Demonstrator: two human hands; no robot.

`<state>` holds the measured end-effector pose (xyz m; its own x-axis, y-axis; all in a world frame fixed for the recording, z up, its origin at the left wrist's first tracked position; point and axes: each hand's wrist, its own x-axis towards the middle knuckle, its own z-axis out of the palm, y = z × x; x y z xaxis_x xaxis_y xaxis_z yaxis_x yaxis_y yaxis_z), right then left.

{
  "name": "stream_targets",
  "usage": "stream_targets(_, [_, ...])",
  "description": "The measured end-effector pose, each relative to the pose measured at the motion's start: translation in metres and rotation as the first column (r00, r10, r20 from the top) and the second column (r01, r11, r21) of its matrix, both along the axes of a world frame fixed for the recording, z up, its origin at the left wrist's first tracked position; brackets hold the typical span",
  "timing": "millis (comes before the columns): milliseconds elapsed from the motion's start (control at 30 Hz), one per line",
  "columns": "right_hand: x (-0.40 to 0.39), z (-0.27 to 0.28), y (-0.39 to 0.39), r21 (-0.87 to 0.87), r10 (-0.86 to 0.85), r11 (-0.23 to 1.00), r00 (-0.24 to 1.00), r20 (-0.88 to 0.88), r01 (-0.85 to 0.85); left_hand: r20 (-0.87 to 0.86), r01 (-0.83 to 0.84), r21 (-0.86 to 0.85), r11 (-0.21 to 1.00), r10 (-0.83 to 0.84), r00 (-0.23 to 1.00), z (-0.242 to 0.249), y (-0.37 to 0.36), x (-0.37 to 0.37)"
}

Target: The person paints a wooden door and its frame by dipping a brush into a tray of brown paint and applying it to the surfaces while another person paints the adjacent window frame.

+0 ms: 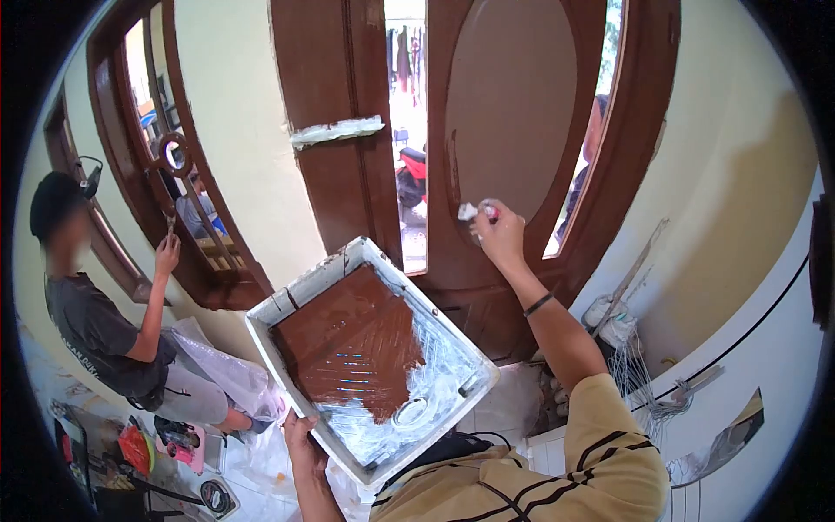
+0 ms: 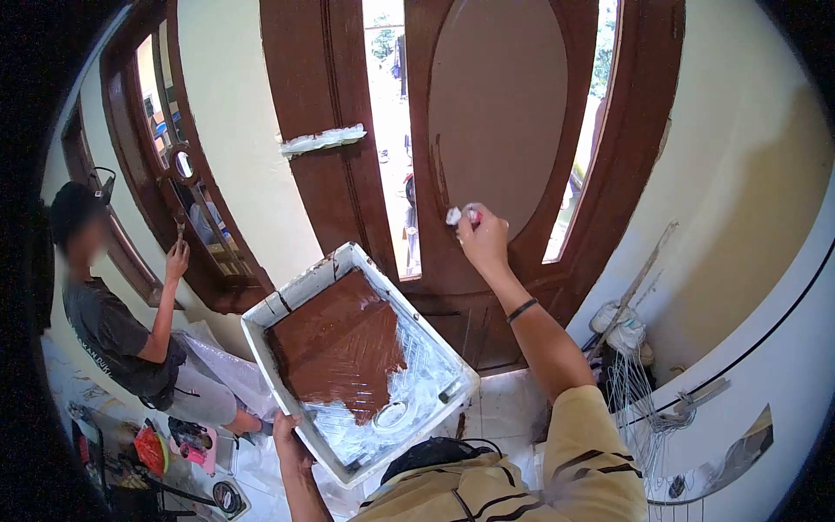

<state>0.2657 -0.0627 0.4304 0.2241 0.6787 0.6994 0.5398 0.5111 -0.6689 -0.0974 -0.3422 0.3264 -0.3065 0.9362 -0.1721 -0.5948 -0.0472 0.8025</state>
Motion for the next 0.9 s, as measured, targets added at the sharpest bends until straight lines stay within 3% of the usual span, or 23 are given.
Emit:
stream_targets(33, [-0.006, 0.009, 0.003, 0.014, 0.063, 0.998, 0.992, -0.106, -0.062, 0.002, -0.007, 0.003, 1.000, 0.007, 1.000, 0.000, 0.000, 0.000])
stream_targets(167, [-0.012, 0.052, -0.002, 0.370, 0.067, 0.927, 0.998, -0.003, -0.061, -0.010, -0.015, 0.025, 1.000, 0.015, 1.000, -0.003, 0.001, 0.005])
stream_targets(267, [-0.009, 0.072, -0.024, 0.497, -0.077, 0.866, 0.973, 0.219, -0.043, -0.049, -0.014, 0.033, 0.999, 0.016, 0.999, -0.006, 0.001, 0.004])
stream_targets(400, [-0.009, 0.058, -0.018, 0.591, -0.270, 0.798, 0.808, 0.524, -0.117, -0.037, 0.005, 0.042, 0.999, -0.003, 0.999, -0.003, 0.003, 0.007])
stream_targets(533, [-0.006, 0.008, -0.007, 0.501, -0.325, 0.861, 0.665, 0.672, -0.085, -0.027, 0.038, 0.045, 0.998, -0.037, 0.999, -0.006, 0.005, 0.001])
stream_targets(700, [0.004, -0.058, -0.032, 0.240, -0.121, 0.967, 0.690, 0.713, -0.079, 0.006, 0.021, 0.029, 0.999, -0.021, 1.000, -0.003, 0.005, 0.001])
stream_targets(767, [0.008, -0.058, -0.029, 0.141, -0.036, 0.987, 0.741, 0.671, -0.079, 0.028, 0.013, 0.029, 0.999, -0.014, 1.000, 0.003, 0.007, 0.002])
stream_targets(900, [0.003, 0.006, -0.010, 0.171, -0.015, 0.978, 0.774, 0.633, -0.121, 0.049, 0.035, 0.043, 0.998, -0.037, 0.998, -0.004, 0.010, -0.002])
